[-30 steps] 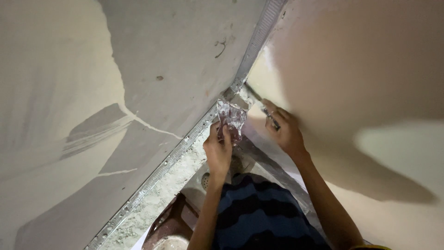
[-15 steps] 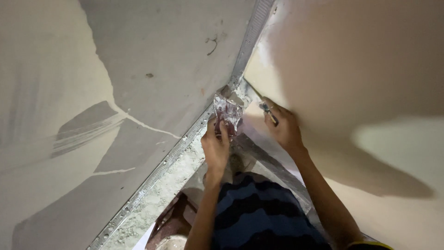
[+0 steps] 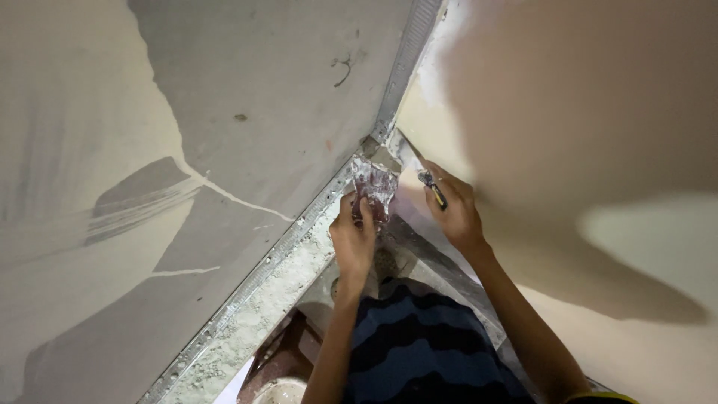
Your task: The person applies plaster along a wall edge using putty knives, stores the plaster bucket and tools inside a cabinet shelf, and moves a stool by hand.
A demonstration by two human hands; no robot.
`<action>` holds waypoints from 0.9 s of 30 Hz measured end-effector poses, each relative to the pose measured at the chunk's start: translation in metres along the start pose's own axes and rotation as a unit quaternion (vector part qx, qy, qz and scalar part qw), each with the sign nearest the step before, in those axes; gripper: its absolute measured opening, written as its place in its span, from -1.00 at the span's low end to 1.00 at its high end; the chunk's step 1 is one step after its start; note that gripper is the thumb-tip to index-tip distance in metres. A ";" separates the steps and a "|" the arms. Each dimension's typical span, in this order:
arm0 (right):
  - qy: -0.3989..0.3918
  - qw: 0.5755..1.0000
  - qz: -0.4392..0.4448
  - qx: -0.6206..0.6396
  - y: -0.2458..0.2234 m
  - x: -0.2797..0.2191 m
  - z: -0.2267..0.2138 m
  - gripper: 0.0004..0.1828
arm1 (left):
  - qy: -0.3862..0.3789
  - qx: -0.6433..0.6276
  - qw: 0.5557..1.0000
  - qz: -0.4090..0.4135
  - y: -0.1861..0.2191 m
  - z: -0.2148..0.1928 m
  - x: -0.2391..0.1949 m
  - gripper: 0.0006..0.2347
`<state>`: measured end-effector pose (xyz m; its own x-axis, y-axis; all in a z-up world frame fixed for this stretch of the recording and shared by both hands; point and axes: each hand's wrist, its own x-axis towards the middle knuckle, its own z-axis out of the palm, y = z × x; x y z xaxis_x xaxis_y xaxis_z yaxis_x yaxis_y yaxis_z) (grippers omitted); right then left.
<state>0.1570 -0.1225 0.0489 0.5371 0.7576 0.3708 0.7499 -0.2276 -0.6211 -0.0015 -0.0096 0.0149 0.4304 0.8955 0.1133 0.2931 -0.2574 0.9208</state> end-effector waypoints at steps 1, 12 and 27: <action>0.014 1.000 -0.004 -0.003 0.000 0.000 0.000 -0.50 | 0.003 0.000 1.000 0.007 0.000 0.001 0.000 -0.81; 0.065 0.995 -0.026 -0.069 0.004 -0.015 0.003 -0.55 | -0.004 -0.020 1.000 -0.013 0.004 -0.001 -0.001 -0.79; 0.105 0.990 -0.051 -0.079 0.019 -0.017 0.007 -0.61 | 0.013 -0.015 1.000 0.024 -0.003 0.010 0.000 -0.80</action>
<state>0.1597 -0.1359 0.0257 0.5116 0.6414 0.5717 0.8463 -0.2614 -0.4641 0.0058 -0.0128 0.0084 0.4211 0.8916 0.1664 0.2461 -0.2889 0.9252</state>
